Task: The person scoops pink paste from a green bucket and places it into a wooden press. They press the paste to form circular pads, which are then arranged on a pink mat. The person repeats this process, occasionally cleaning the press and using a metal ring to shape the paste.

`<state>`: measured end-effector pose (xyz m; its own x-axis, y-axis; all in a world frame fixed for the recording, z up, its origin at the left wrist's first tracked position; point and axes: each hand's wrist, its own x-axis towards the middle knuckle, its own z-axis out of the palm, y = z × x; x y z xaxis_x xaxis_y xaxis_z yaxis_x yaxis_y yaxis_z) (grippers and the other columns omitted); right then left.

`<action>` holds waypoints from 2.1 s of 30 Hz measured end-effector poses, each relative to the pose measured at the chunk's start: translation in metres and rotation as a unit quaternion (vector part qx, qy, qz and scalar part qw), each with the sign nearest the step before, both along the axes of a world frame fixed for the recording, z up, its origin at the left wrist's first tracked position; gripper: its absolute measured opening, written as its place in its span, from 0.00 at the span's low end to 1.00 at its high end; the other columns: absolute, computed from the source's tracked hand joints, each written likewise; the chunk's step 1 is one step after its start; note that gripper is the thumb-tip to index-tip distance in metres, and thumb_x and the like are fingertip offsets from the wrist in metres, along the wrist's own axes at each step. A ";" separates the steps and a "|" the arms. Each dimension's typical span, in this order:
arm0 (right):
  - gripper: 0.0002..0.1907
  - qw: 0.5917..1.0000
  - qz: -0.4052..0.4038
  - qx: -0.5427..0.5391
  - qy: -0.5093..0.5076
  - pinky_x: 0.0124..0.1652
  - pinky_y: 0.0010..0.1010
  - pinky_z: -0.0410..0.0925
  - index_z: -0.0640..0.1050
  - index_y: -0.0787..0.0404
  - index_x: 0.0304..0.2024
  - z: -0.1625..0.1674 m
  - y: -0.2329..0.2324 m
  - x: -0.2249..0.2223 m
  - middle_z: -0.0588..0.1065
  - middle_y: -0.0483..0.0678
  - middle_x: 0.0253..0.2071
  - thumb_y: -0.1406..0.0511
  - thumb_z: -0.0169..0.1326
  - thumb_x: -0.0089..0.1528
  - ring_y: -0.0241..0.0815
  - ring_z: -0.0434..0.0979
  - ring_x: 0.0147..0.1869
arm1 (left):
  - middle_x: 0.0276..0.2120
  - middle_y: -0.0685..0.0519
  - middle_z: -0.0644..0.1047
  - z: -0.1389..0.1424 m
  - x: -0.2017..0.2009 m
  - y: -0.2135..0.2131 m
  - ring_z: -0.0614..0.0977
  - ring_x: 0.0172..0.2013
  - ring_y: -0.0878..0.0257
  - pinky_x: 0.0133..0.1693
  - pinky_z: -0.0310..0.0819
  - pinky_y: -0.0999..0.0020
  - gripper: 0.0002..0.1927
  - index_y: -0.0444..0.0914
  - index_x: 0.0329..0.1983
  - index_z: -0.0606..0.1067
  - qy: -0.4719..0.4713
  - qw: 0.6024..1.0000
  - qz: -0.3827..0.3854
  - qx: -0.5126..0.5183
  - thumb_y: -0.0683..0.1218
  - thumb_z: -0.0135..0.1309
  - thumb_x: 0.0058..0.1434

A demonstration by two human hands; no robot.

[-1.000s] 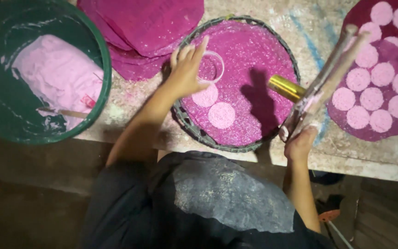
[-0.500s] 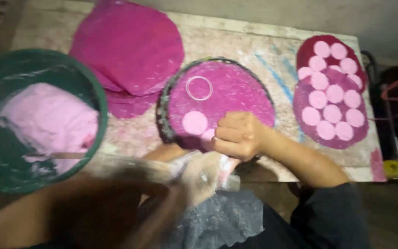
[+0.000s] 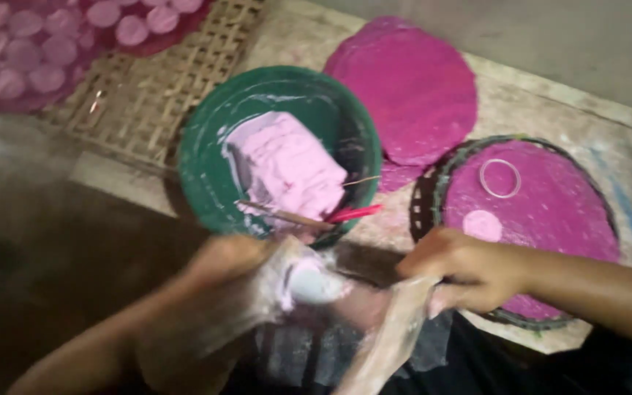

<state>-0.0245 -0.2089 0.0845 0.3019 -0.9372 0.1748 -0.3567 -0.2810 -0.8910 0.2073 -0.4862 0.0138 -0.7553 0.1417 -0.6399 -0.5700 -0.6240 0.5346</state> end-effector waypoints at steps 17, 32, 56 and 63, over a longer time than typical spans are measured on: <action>0.35 0.820 -0.272 0.273 0.423 0.48 0.54 0.69 0.65 0.55 0.66 -0.111 -0.199 -0.015 0.71 0.60 0.53 0.64 0.61 0.57 0.65 0.76 0.52 | 0.33 0.54 0.76 -0.175 -0.040 -0.108 0.77 0.33 0.66 0.36 0.72 0.70 0.10 0.35 0.48 0.76 0.266 0.900 0.299 -0.171 0.46 0.53 0.70; 0.13 0.801 -0.117 0.215 0.547 0.33 0.47 0.75 0.77 0.61 0.47 -0.194 -0.227 0.002 0.80 0.57 0.37 0.64 0.46 0.63 0.57 0.83 0.37 | 0.30 0.56 0.75 -0.197 -0.065 -0.126 0.75 0.24 0.69 0.26 0.68 0.71 0.05 0.35 0.46 0.74 0.242 0.768 0.420 -0.419 0.38 0.53 0.68; 0.18 0.815 -0.049 0.292 0.498 0.42 0.46 0.74 0.80 0.50 0.51 -0.141 -0.145 0.018 0.80 0.55 0.41 0.66 0.50 0.59 0.56 0.83 0.44 | 0.48 0.49 0.78 -0.188 -0.068 -0.122 0.80 0.49 0.60 0.52 0.74 0.64 0.21 0.33 0.58 0.71 0.314 0.684 0.420 -0.508 0.38 0.58 0.62; 0.23 0.813 -0.064 0.185 0.548 0.31 0.49 0.74 0.72 0.52 0.62 -0.161 -0.204 0.039 0.78 0.58 0.37 0.64 0.45 0.64 0.59 0.82 0.34 | 0.44 0.50 0.81 -0.191 -0.070 -0.124 0.82 0.44 0.61 0.48 0.76 0.65 0.14 0.34 0.53 0.75 0.300 0.689 0.403 -0.522 0.39 0.59 0.64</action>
<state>0.0141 -0.4128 -0.0761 -0.0172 -0.9002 -0.4351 -0.9988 0.0352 -0.0333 0.1368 -0.6102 -0.1773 -0.4928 -0.7794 0.3868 0.2565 0.2947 0.9205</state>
